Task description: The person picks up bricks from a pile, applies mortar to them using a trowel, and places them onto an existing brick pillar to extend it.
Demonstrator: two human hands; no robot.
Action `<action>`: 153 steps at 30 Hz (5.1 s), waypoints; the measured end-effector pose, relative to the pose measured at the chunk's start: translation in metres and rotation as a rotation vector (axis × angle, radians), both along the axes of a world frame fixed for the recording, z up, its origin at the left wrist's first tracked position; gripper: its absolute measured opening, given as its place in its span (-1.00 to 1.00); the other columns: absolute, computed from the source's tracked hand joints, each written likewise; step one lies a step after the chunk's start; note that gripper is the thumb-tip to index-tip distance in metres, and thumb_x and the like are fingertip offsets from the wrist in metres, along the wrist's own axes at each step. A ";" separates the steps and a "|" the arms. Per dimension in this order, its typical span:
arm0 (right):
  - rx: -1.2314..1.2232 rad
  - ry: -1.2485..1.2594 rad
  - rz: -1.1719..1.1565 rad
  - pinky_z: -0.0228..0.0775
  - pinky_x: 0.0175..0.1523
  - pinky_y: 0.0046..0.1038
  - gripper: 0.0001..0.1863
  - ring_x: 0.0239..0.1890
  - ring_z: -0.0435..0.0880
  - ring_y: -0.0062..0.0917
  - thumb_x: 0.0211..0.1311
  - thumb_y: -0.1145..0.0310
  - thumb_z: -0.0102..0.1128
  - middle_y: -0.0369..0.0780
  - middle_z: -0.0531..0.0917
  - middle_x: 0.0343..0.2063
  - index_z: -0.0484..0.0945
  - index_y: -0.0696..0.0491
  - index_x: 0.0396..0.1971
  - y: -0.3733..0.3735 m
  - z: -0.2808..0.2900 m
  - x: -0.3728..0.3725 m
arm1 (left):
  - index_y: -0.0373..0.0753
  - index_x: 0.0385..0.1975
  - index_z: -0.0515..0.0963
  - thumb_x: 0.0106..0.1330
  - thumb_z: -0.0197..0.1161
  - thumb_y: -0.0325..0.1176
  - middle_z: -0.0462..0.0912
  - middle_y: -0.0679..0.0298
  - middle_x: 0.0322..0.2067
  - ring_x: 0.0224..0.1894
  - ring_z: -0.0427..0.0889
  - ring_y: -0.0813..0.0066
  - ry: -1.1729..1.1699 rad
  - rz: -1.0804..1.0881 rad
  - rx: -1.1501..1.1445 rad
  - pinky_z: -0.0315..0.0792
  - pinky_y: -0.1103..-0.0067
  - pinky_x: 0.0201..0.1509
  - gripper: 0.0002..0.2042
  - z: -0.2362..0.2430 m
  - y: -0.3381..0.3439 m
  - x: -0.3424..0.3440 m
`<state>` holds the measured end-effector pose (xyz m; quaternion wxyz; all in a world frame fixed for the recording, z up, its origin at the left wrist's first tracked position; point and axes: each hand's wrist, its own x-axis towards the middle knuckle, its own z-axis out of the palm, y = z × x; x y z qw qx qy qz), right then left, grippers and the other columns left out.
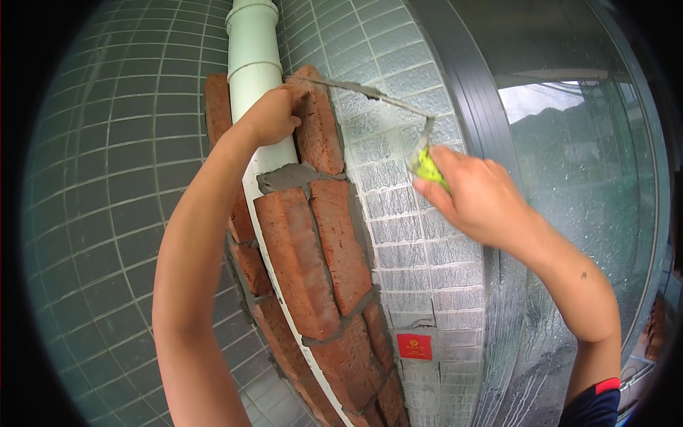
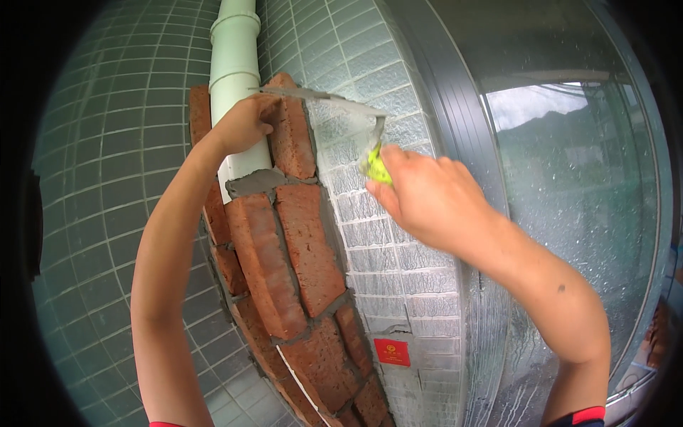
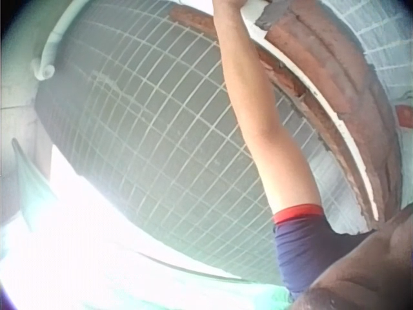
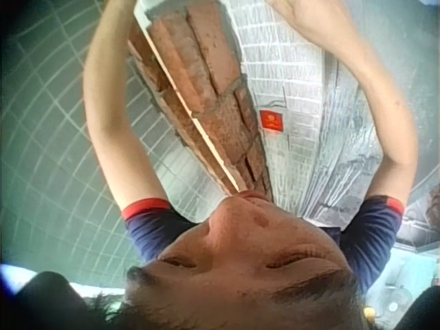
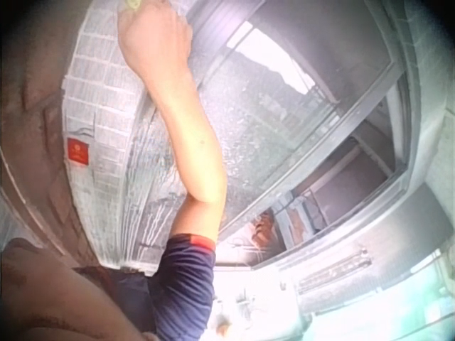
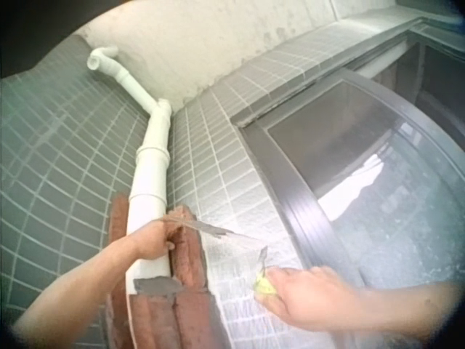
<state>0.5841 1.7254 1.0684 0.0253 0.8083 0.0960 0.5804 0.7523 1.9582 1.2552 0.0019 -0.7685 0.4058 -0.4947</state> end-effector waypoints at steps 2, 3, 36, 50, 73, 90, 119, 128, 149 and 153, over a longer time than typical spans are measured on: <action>-0.006 -0.026 0.002 0.43 -0.24 -0.05 -0.62 -0.35 0.62 0.03 0.35 0.15 0.07 0.07 0.63 -0.40 0.42 0.22 -0.18 0.004 0.015 0.003 | -0.40 -0.13 0.49 0.13 0.13 -0.66 0.56 0.00 -0.11 -0.08 0.57 0.14 -0.139 -0.101 0.014 0.42 0.38 0.04 -0.73 -0.001 0.008 0.015; -0.011 -0.008 -0.006 0.43 -0.22 -0.05 -0.61 -0.33 0.62 0.03 0.35 0.14 0.06 0.07 0.63 -0.41 0.42 0.22 -0.17 0.008 0.021 0.006 | -0.40 -0.01 0.48 0.11 0.04 -0.71 0.56 -0.03 -0.04 0.01 0.56 0.12 -0.052 -0.061 -0.011 0.40 0.41 0.12 -0.60 -0.004 0.008 0.013; 0.240 0.209 0.094 0.47 -0.35 -0.25 -0.52 -0.55 0.64 -0.25 0.33 0.06 0.07 0.01 0.61 -0.59 0.51 0.29 -0.30 0.033 0.084 0.045 | -0.37 0.21 0.33 0.00 -0.02 -0.68 0.44 -0.02 0.14 0.19 0.43 0.10 0.065 -0.143 0.019 0.31 0.45 0.29 -0.38 -0.025 0.001 0.000; 0.372 0.534 0.046 0.39 -0.60 -0.45 -0.59 -0.71 0.55 -0.57 0.34 0.09 0.09 -0.28 0.48 -0.73 0.51 0.22 -0.29 0.047 0.030 0.006 | -0.34 0.20 0.34 0.03 -0.01 -0.66 0.49 0.02 0.11 0.16 0.48 0.15 0.142 -0.187 0.011 0.31 0.45 0.29 -0.41 -0.020 0.002 0.009; 0.974 0.780 0.685 0.37 -0.52 -0.46 -0.67 -0.70 0.56 -0.56 0.34 0.17 0.17 -0.19 0.57 -0.61 0.49 0.15 -0.13 -0.006 -0.219 -0.070 | -0.31 0.14 0.46 0.22 -0.08 -0.59 0.50 0.11 0.17 0.25 0.43 0.21 -0.016 -0.226 -0.188 0.26 0.50 0.32 -0.55 -0.029 0.005 -0.014; 0.354 0.180 0.304 0.57 -0.36 -0.20 -0.65 -0.42 0.70 -0.10 0.26 0.25 0.17 0.02 0.63 -0.42 0.44 0.28 -0.20 0.037 -0.130 0.042 | -0.38 -0.05 0.54 0.31 0.09 -0.45 0.57 -0.02 0.00 0.09 0.54 0.14 0.030 -0.328 -0.562 0.41 0.33 0.18 -0.74 -0.357 0.081 -0.187; 1.753 1.629 0.701 0.45 -0.46 -0.59 -0.72 -0.59 0.56 -0.64 0.32 0.24 0.21 -0.27 0.57 -0.51 0.55 0.15 -0.16 -0.123 -0.604 -0.228 | -0.14 -0.58 0.52 0.21 0.13 -0.28 0.53 0.33 -0.66 -0.68 0.45 0.48 2.189 0.972 -1.162 0.32 0.46 -0.66 -0.84 -1.088 0.183 -0.461; 2.506 1.041 0.303 0.39 -0.57 -0.57 -0.69 -0.65 0.56 -0.62 0.23 0.11 0.29 -0.31 0.58 -0.57 0.59 0.06 -0.27 -0.083 -0.725 -0.313 | -0.28 -0.52 0.63 0.24 0.28 -0.27 0.65 0.31 -0.55 -0.50 0.53 0.57 2.078 0.544 -0.792 0.37 0.62 -0.38 -0.79 -0.992 0.191 -0.326; 3.094 0.636 -0.216 0.48 -0.30 -0.46 -0.73 -0.40 0.57 -0.53 0.16 0.44 0.20 -0.25 0.55 -0.42 0.45 0.08 -0.12 0.009 -0.901 -0.465 | -0.20 -0.16 0.55 0.18 0.16 -0.39 0.67 -0.02 -0.29 -0.12 0.62 -0.06 1.979 0.363 0.611 0.50 0.24 -0.01 -0.78 -1.303 0.199 -0.262; 2.493 1.300 -0.800 0.43 -0.44 -0.45 -0.80 -0.52 0.54 -0.59 0.21 0.24 0.14 -0.25 0.58 -0.55 0.57 0.06 -0.36 -0.068 -0.989 -0.453 | -0.26 -0.02 0.50 0.10 0.18 -0.50 0.59 -0.03 -0.02 0.07 0.54 -0.01 2.036 0.384 0.787 0.43 0.29 0.12 -0.62 -1.350 0.126 -0.247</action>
